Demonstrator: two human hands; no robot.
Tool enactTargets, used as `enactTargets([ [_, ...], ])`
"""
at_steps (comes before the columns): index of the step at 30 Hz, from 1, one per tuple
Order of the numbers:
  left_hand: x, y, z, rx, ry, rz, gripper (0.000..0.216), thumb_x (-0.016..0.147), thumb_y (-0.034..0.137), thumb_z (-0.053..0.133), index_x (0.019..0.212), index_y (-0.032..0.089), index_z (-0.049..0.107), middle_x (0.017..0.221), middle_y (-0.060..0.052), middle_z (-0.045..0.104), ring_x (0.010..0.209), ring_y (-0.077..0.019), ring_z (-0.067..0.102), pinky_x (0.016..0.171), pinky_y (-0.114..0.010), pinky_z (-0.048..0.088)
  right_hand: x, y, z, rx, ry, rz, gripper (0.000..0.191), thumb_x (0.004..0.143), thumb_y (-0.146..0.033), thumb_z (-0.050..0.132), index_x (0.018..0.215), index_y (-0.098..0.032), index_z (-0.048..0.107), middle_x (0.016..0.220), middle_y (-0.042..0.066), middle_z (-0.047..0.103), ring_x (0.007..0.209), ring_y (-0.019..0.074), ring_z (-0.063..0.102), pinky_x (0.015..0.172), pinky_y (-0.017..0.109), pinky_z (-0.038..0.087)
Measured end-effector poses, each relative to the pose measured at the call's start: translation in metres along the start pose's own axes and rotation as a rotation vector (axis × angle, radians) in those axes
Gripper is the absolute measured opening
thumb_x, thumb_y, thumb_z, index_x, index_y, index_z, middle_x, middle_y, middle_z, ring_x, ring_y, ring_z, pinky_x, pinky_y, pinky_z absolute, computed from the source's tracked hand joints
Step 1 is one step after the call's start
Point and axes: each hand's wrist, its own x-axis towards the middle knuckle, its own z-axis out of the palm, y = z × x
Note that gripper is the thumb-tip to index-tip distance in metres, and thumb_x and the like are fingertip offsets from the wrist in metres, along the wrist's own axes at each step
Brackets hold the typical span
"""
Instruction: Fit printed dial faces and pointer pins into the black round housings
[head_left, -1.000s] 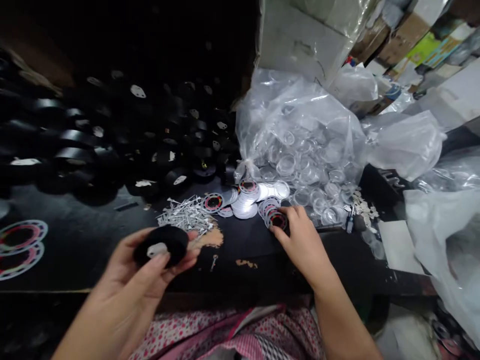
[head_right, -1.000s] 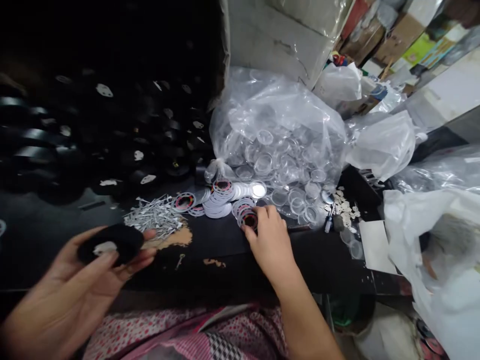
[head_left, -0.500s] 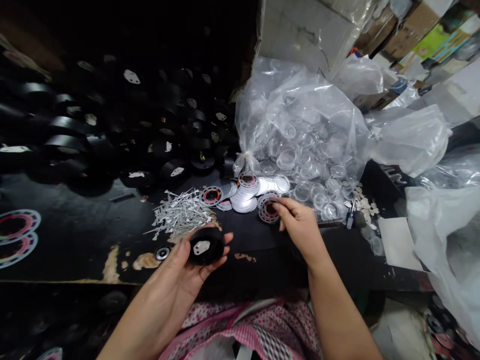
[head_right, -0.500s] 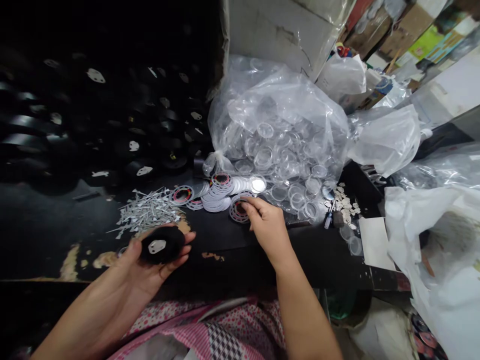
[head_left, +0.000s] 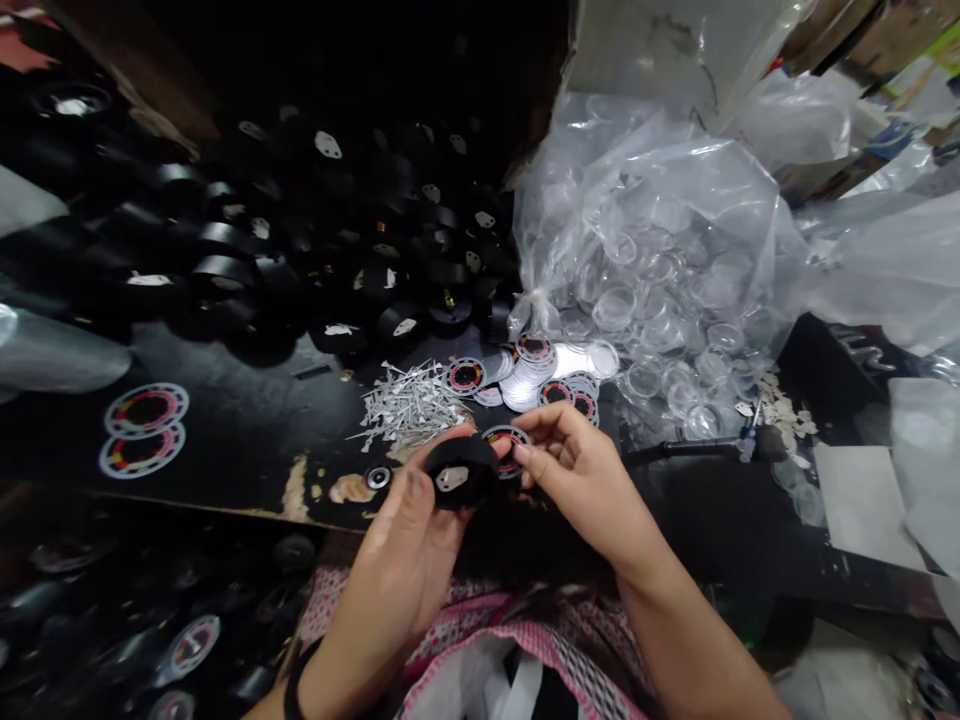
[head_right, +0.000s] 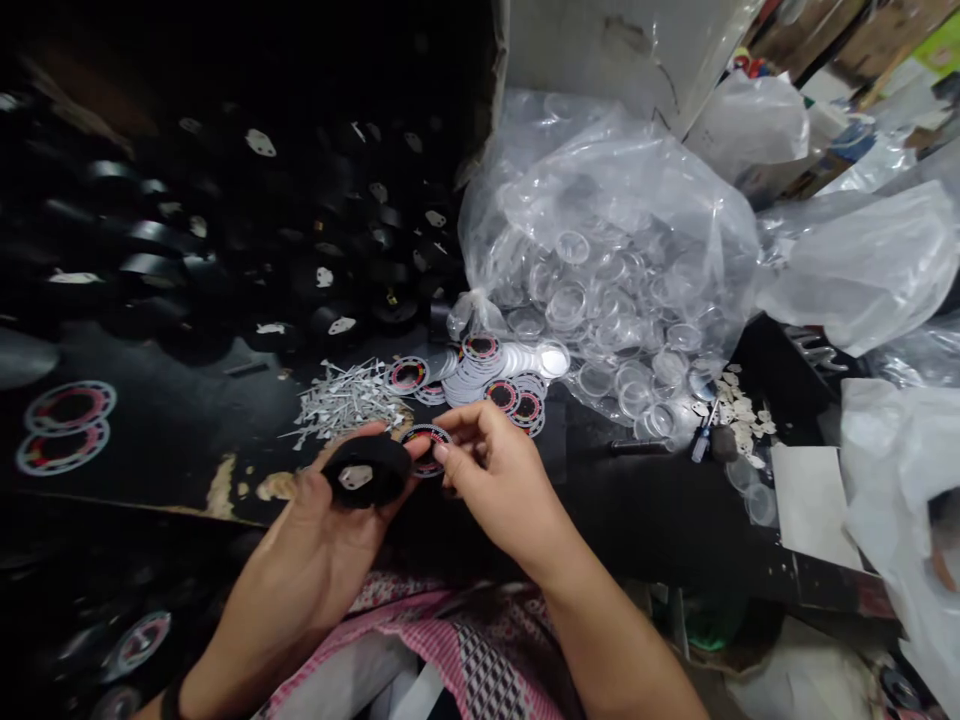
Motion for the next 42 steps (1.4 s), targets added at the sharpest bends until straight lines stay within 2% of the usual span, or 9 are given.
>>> enactTargets([
  [4,0.004,0.005,0.001,-0.009,0.074,0.01,0.037,0.091,0.052,0.063,0.117,0.027,0.071,0.127,-0.004,0.073,0.127,-0.0263,0.062,0.105,-0.039,0.053,-0.002,0.0,-0.002,-0.092,0.118,-0.12,0.008,0.09,-0.022,0.061,0.097,-0.021,0.066,0.084,0.0,0.067,0.075,0.0128,0.064,0.066,0.024,0.053],
  [10,-0.002,0.001,0.004,0.081,-0.024,-0.143,0.036,0.092,0.043,0.064,0.126,0.032,0.069,0.146,-0.001,0.061,0.138,-0.0278,0.051,0.105,-0.036,0.053,-0.006,-0.011,0.004,-0.258,0.07,-0.357,0.019,0.095,-0.014,0.058,0.105,-0.025,0.07,0.094,0.0,0.065,0.088,0.0126,0.062,0.08,0.026,0.05],
  [17,0.001,0.002,-0.012,0.312,-0.141,-0.129,0.036,0.091,0.044,0.066,0.126,0.035,0.07,0.148,0.001,0.059,0.138,-0.0285,0.051,0.1,-0.032,0.056,-0.005,-0.012,0.004,-0.314,0.036,-0.183,0.007,0.091,-0.015,0.062,0.089,-0.021,0.06,0.087,-0.002,0.063,0.08,0.0121,0.059,0.073,0.026,0.047],
  [22,0.002,0.005,-0.01,0.315,-0.136,-0.112,0.035,0.084,0.043,0.075,0.118,0.035,0.074,0.143,0.002,0.063,0.135,-0.0279,0.054,0.095,-0.03,0.058,-0.002,-0.01,0.002,-0.293,-0.003,-0.074,0.01,0.088,-0.021,0.065,0.086,-0.022,0.056,0.083,-0.003,0.059,0.073,0.0118,0.055,0.066,0.025,0.045],
  [26,0.002,0.0,-0.011,0.303,-0.119,-0.106,0.037,0.08,0.039,0.079,0.116,0.029,0.074,0.128,-0.002,0.073,0.125,-0.026,0.063,0.097,-0.03,0.057,-0.003,-0.003,0.007,-0.225,-0.032,-0.003,0.013,0.087,-0.027,0.065,0.094,-0.022,0.056,0.086,-0.002,0.059,0.069,0.0115,0.054,0.061,0.025,0.044],
  [34,-0.001,-0.001,-0.03,0.308,-0.1,-0.173,0.04,0.082,0.042,0.077,0.119,0.027,0.072,0.126,-0.005,0.073,0.116,-0.0287,0.068,0.094,-0.037,0.059,-0.002,0.002,0.014,-0.187,-0.115,-0.07,0.011,0.091,-0.026,0.063,0.1,-0.021,0.06,0.091,-0.001,0.064,0.077,0.0125,0.061,0.067,0.024,0.049],
  [36,-0.005,0.005,-0.043,0.37,-0.043,-0.153,0.041,0.081,0.041,0.077,0.119,0.026,0.072,0.125,-0.006,0.073,0.116,-0.0295,0.067,0.098,-0.038,0.057,0.003,-0.002,0.016,-0.309,-0.177,-0.149,0.009,0.094,-0.026,0.061,0.101,-0.021,0.063,0.093,0.0,0.068,0.081,0.0141,0.063,0.071,0.026,0.049],
  [38,-0.009,0.01,-0.055,0.373,0.056,-0.117,0.04,0.081,0.039,0.078,0.118,0.026,0.073,0.125,-0.005,0.073,0.116,-0.029,0.068,0.099,-0.036,0.056,0.011,-0.006,0.021,-0.584,-0.22,-0.259,0.011,0.097,-0.021,0.056,0.102,-0.02,0.066,0.096,0.003,0.07,0.089,0.0186,0.065,0.08,0.033,0.048],
  [42,-0.012,0.019,-0.066,0.185,0.217,-0.013,0.027,0.082,0.033,0.077,0.108,0.026,0.074,0.114,-0.003,0.077,0.11,-0.0258,0.071,0.093,-0.034,0.059,0.027,-0.012,0.04,-1.129,-0.275,-0.437,0.015,0.097,-0.017,0.052,0.102,-0.017,0.066,0.1,0.009,0.071,0.095,0.0282,0.065,0.082,0.043,0.044],
])
